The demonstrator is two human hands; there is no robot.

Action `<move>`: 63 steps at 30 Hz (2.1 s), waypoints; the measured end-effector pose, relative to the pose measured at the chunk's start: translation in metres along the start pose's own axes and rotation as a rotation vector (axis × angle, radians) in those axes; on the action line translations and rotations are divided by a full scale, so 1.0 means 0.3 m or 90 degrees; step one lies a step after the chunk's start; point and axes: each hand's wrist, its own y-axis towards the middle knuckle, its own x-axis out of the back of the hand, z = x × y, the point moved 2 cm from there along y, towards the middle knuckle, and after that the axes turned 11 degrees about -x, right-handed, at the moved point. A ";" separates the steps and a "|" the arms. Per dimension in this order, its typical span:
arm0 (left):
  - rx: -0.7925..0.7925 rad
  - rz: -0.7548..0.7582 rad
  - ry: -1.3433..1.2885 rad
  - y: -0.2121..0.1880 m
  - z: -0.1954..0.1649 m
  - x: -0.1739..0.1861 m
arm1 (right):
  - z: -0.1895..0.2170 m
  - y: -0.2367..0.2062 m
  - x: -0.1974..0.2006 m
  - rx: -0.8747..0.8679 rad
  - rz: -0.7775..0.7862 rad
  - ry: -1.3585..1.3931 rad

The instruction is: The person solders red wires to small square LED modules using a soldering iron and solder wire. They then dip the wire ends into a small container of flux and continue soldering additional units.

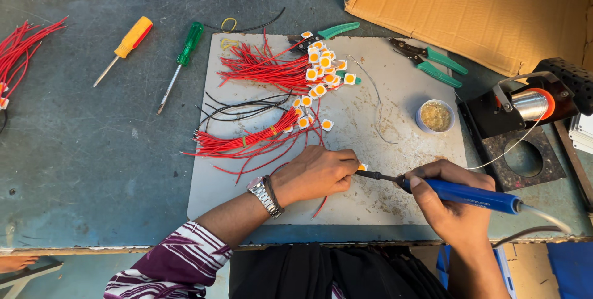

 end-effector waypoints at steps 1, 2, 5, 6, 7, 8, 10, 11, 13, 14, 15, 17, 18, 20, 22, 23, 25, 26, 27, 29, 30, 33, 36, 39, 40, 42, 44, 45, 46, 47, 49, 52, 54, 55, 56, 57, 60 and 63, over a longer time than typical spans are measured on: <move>0.000 0.001 0.001 -0.001 0.000 -0.001 | 0.002 0.000 -0.001 0.002 0.001 0.002; 0.000 0.003 0.001 -0.002 0.000 -0.001 | 0.003 0.000 -0.001 0.004 0.001 0.004; 0.010 -0.007 0.000 -0.005 -0.003 -0.002 | 0.000 -0.007 0.015 -0.010 -0.019 -0.007; 0.005 -0.010 -0.004 -0.006 -0.004 -0.001 | -0.005 -0.013 0.025 -0.018 -0.028 -0.014; 0.000 -0.013 -0.008 -0.006 -0.004 -0.001 | -0.011 -0.020 0.040 -0.022 -0.045 -0.012; -0.005 -0.016 -0.012 -0.007 -0.006 0.000 | -0.019 -0.030 0.058 -0.027 -0.061 -0.009; 0.001 -0.010 -0.005 -0.008 -0.007 0.001 | -0.044 -0.051 0.103 -0.041 -0.097 0.009; 0.003 -0.007 -0.001 -0.008 -0.007 0.002 | -0.061 -0.064 0.131 -0.051 -0.117 0.025; 0.000 0.004 0.000 -0.009 -0.009 0.004 | -0.101 -0.090 0.188 -0.015 -0.150 0.100; -0.003 0.011 -0.001 -0.009 -0.012 0.004 | -0.124 -0.109 0.226 0.012 -0.170 0.141; -0.001 0.006 -0.004 -0.010 -0.014 0.005 | -0.154 -0.125 0.262 0.032 -0.192 0.172; -0.004 0.000 -0.016 -0.015 -0.024 0.004 | -0.229 -0.173 0.352 0.014 -0.273 0.185; -0.003 -0.005 -0.021 -0.018 -0.029 0.003 | -0.273 -0.198 0.402 0.005 -0.312 0.189; -0.003 -0.015 -0.031 -0.025 -0.038 0.000 | -0.367 -0.248 0.509 -0.028 -0.386 0.178; 0.012 0.008 -0.022 -0.033 -0.048 -0.006 | -0.469 -0.280 0.602 -0.052 -0.446 0.167; 0.022 0.018 -0.014 -0.034 -0.054 -0.008 | -0.516 -0.278 0.652 -0.060 -0.475 0.160; 0.025 0.033 -0.001 -0.031 -0.075 -0.009 | -0.604 -0.240 0.733 -0.079 -0.507 0.151; 0.029 0.039 0.009 -0.025 -0.088 -0.006 | -0.644 -0.204 0.762 -0.088 -0.513 0.145; -0.004 0.014 0.032 -0.016 -0.108 0.004 | -0.680 -0.153 0.786 -0.094 -0.523 0.138; -0.060 -0.044 0.086 0.000 -0.149 0.042 | -0.740 -0.050 0.801 -0.098 -0.533 0.125; -0.066 -0.106 0.127 0.004 -0.165 0.076 | -0.764 -0.002 0.796 -0.096 -0.535 0.123; -0.047 -0.316 0.282 -0.019 -0.203 0.210 | -0.814 0.078 0.735 -0.121 -0.476 0.130; 0.048 -0.515 0.417 -0.064 -0.213 0.322 | -0.845 0.088 0.650 -0.156 -0.451 0.138; 0.138 -0.560 0.446 -0.097 -0.192 0.355 | -0.865 0.096 0.584 -0.187 -0.426 0.139; 0.163 -0.552 0.439 -0.100 -0.176 0.351 | -0.869 0.104 0.565 -0.192 -0.416 0.141; 0.212 -0.538 0.418 -0.106 -0.139 0.328 | -0.870 0.127 0.542 -0.209 -0.400 0.141; 0.261 -0.526 0.392 -0.115 -0.101 0.294 | -0.863 0.150 0.523 -0.225 -0.386 0.144; 0.280 -0.513 0.391 -0.119 -0.085 0.276 | -0.859 0.158 0.513 -0.236 -0.378 0.141; 0.299 -0.499 0.389 -0.124 -0.069 0.258 | -0.854 0.167 0.502 -0.247 -0.372 0.140; 0.319 -0.485 0.386 -0.129 -0.056 0.240 | -0.847 0.179 0.492 -0.255 -0.363 0.140; 0.345 -0.449 0.382 -0.130 -0.031 0.206 | -0.835 0.196 0.471 -0.271 -0.346 0.138; 0.389 -0.378 0.404 -0.127 -0.010 0.158 | -0.825 0.208 0.464 -0.293 -0.323 0.131; 0.409 -0.350 0.407 -0.122 -0.006 0.128 | -0.826 0.211 0.472 -0.303 -0.309 0.126; 0.414 -0.349 0.399 -0.120 -0.008 0.115 | -0.828 0.213 0.472 -0.307 -0.301 0.127; 0.420 -0.349 0.390 -0.117 -0.010 0.105 | -0.833 0.212 0.474 -0.308 -0.292 0.128; 0.424 -0.345 0.387 -0.114 -0.012 0.097 | -0.838 0.215 0.472 -0.312 -0.283 0.126; 0.450 -0.332 0.375 -0.108 -0.019 0.098 | -0.861 0.217 0.453 -0.329 -0.244 0.125; 0.472 -0.332 0.381 -0.101 -0.034 0.117 | -0.888 0.209 0.413 -0.330 -0.190 0.132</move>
